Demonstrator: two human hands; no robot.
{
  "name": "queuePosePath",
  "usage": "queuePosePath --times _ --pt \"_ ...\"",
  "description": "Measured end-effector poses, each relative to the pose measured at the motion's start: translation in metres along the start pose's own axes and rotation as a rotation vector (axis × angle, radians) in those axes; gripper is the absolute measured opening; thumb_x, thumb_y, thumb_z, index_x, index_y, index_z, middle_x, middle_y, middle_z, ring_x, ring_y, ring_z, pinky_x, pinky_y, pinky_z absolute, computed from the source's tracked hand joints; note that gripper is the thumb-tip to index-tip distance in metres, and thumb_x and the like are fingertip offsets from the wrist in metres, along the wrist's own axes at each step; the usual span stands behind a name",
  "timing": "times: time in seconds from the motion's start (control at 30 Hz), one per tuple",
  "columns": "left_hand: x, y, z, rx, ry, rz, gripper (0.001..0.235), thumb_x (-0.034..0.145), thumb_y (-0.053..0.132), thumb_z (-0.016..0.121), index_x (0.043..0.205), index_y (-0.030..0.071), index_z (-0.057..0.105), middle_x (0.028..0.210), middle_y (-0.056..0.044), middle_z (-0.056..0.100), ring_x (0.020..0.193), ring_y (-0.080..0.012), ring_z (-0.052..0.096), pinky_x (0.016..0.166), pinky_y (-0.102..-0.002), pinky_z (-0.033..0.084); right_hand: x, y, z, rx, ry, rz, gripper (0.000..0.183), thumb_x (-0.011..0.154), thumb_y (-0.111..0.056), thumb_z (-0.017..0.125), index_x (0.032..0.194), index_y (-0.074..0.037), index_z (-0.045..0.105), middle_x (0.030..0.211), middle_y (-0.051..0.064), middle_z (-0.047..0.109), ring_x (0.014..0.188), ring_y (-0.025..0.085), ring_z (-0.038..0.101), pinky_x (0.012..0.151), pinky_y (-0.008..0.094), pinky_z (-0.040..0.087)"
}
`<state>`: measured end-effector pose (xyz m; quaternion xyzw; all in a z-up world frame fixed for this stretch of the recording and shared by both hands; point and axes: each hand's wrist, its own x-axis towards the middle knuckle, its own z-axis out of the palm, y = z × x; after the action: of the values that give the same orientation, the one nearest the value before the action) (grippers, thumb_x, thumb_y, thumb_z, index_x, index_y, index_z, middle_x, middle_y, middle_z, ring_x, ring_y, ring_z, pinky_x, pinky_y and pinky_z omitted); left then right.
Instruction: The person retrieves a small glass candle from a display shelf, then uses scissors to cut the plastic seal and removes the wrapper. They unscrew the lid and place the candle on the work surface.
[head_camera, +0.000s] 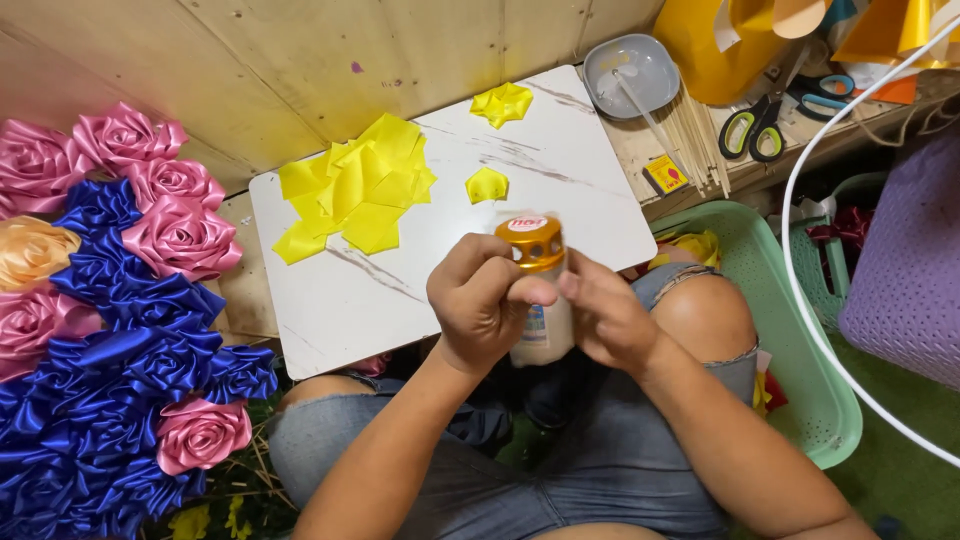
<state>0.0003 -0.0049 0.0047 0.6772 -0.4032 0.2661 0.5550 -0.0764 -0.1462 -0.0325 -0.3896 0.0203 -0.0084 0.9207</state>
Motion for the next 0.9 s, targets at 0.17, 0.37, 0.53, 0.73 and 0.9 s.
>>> queuePosePath --times 0.17,0.37,0.53,0.73,0.9 --pt "0.021 0.018 0.002 0.103 0.103 0.266 0.054 0.101 0.05 0.057 0.062 0.013 0.056 0.062 -0.004 0.056 0.05 -0.0242 0.051 0.052 -0.034 0.051 0.002 -0.01 0.031 0.071 -0.131 -0.077 0.042 0.1 -0.024 0.057 0.129 0.006 0.06 0.082 0.014 0.068 0.075 0.019 0.067 0.076 0.037 0.061" --pt "0.004 0.001 -0.001 0.073 -0.097 0.308 0.053 0.1 0.063 0.045 0.079 0.016 0.058 0.064 -0.002 0.044 0.052 -0.0247 0.051 0.05 -0.036 0.047 0.005 0.003 0.012 -0.183 -0.03 -0.16 0.037 0.093 -0.019 0.067 0.116 0.01 0.064 0.084 0.017 0.071 0.071 0.015 0.064 0.067 0.032 0.06" --pt "0.005 -0.004 0.018 -0.037 -0.031 0.124 0.046 0.095 0.056 0.059 0.096 0.011 0.062 0.058 0.003 0.043 0.045 -0.0189 0.049 0.049 -0.03 0.051 0.008 -0.014 0.026 -0.042 0.173 -0.251 0.037 0.097 -0.031 0.061 0.112 0.002 0.065 0.076 0.011 0.066 0.06 0.012 0.065 0.06 0.025 0.057" --pt "0.011 0.017 0.03 -0.171 -0.062 0.031 0.027 0.099 0.038 0.063 0.097 0.011 0.061 0.055 0.003 0.048 0.046 -0.0241 0.054 0.052 -0.032 0.054 0.009 -0.032 0.01 0.001 0.214 -0.214 0.043 0.099 -0.044 0.055 0.113 -0.005 0.069 0.067 0.009 0.065 0.056 0.012 0.066 0.051 0.02 0.055" --pt "0.004 0.052 0.032 -0.123 -0.198 0.137 0.022 0.097 0.033 0.065 0.096 0.012 0.059 0.063 -0.005 0.051 0.058 -0.0312 0.059 0.055 -0.043 0.054 0.012 -0.032 0.007 0.076 0.306 -0.196 0.047 0.099 -0.046 0.055 0.116 -0.004 0.067 0.077 0.02 0.071 0.069 0.024 0.075 0.064 0.028 0.06"
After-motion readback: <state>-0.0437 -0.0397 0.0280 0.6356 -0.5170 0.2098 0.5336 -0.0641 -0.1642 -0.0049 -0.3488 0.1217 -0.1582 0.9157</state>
